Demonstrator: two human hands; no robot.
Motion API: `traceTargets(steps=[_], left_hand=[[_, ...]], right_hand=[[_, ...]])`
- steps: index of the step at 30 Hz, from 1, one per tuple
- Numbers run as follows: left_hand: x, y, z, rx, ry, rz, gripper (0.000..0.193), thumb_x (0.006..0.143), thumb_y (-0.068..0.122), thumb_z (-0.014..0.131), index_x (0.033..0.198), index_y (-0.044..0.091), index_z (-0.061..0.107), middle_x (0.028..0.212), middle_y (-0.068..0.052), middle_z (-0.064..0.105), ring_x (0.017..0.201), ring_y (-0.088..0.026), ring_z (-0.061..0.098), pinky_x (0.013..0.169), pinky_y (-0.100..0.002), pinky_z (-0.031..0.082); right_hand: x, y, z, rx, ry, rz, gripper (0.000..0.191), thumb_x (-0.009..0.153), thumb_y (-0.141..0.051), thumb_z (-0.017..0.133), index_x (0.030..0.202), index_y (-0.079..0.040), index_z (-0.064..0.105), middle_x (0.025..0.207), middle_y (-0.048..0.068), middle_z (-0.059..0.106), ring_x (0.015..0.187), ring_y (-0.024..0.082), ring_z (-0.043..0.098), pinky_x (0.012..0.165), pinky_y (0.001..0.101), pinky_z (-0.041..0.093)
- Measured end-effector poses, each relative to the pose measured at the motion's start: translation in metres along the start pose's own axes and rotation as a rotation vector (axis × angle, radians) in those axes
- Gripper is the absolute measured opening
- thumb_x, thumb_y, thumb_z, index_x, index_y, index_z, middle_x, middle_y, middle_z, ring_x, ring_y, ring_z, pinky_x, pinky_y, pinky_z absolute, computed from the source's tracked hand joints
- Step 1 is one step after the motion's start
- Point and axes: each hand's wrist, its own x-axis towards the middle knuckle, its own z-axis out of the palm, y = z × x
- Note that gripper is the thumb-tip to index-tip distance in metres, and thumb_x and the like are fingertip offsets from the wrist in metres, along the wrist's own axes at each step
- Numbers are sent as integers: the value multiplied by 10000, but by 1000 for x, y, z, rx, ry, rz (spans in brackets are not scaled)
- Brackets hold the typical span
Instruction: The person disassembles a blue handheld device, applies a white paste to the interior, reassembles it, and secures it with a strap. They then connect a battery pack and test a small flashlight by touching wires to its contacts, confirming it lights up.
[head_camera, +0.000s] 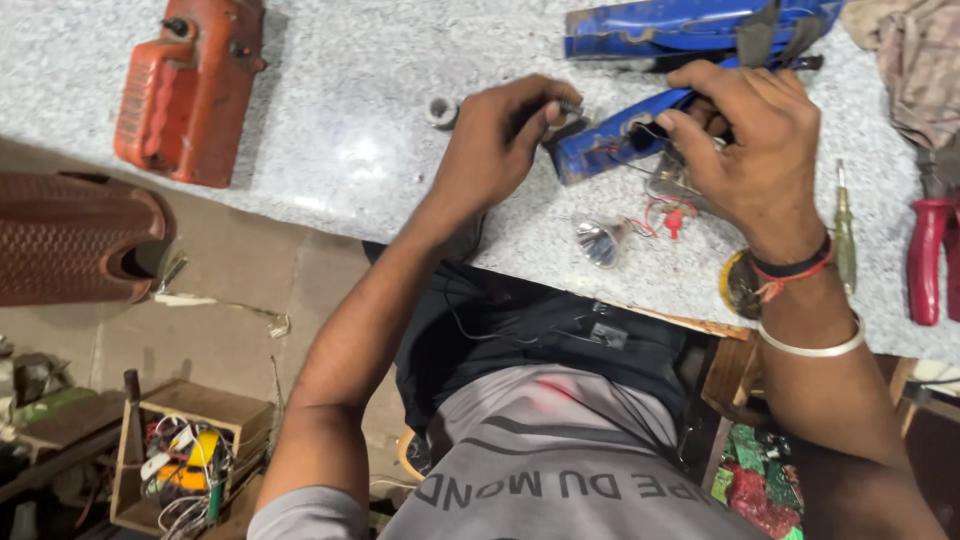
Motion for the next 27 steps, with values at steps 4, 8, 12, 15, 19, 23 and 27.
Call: traceTargets(steps=[4, 8, 12, 15, 19, 23, 27], left_hand=[[35, -14, 20, 156, -83, 129, 132, 993, 48, 672, 1096, 59, 754, 893, -42, 772, 796, -86, 735, 710, -239, 582], [52, -24, 21, -176, -276, 83, 161, 1010, -2, 626, 1109, 20, 750, 882, -41, 776, 786, -71, 710, 689, -223, 573], [51, -25, 16, -199, -301, -11, 147, 1007, 34, 642, 1109, 25, 747, 845, -21, 760, 697, -43, 667, 563, -211, 509], [47, -22, 15, -181, -293, -30, 148, 1007, 38, 641, 1110, 30, 746, 842, -13, 757, 693, -38, 665, 563, -208, 517], [47, -19, 14, -181, -306, -45, 151, 1016, 38, 628, 1094, 29, 757, 841, -26, 755, 692, -49, 665, 566, -219, 522], [46, -17, 15, -93, -291, -3, 147, 1002, 50, 634, 1082, 41, 758, 830, -29, 765, 704, -52, 702, 564, -222, 557], [46, -14, 13, -89, -307, 47, 144, 1003, 54, 639, 1088, 42, 755, 840, -36, 765, 728, -61, 713, 598, -223, 579]], right_hand=[[-3, 2, 0, 34, 1, 22, 246, 975, -60, 845, 1180, -54, 710, 823, 45, 655, 761, 209, 631, 759, 337, 463], [-5, 3, 1, 82, 7, 44, 260, 969, -65, 868, 1177, -45, 713, 843, 69, 685, 751, 199, 661, 711, 313, 496], [-6, 3, 1, 131, 6, 66, 247, 995, -79, 882, 1168, -38, 710, 869, 83, 702, 768, 188, 681, 698, 291, 510], [-7, 2, 0, 141, -10, 76, 244, 995, -79, 879, 1167, -33, 711, 876, 86, 707, 768, 186, 683, 693, 286, 512], [-7, 3, 1, 115, -9, 70, 248, 1004, -89, 887, 1174, -32, 715, 866, 75, 715, 764, 179, 685, 696, 288, 506], [-8, 4, 1, 129, -14, 62, 258, 972, -64, 865, 1180, -31, 714, 874, 77, 713, 776, 168, 691, 689, 276, 511], [-8, 3, 1, 143, -10, 64, 267, 964, -63, 869, 1175, -29, 710, 892, 83, 716, 788, 169, 696, 693, 275, 517]])
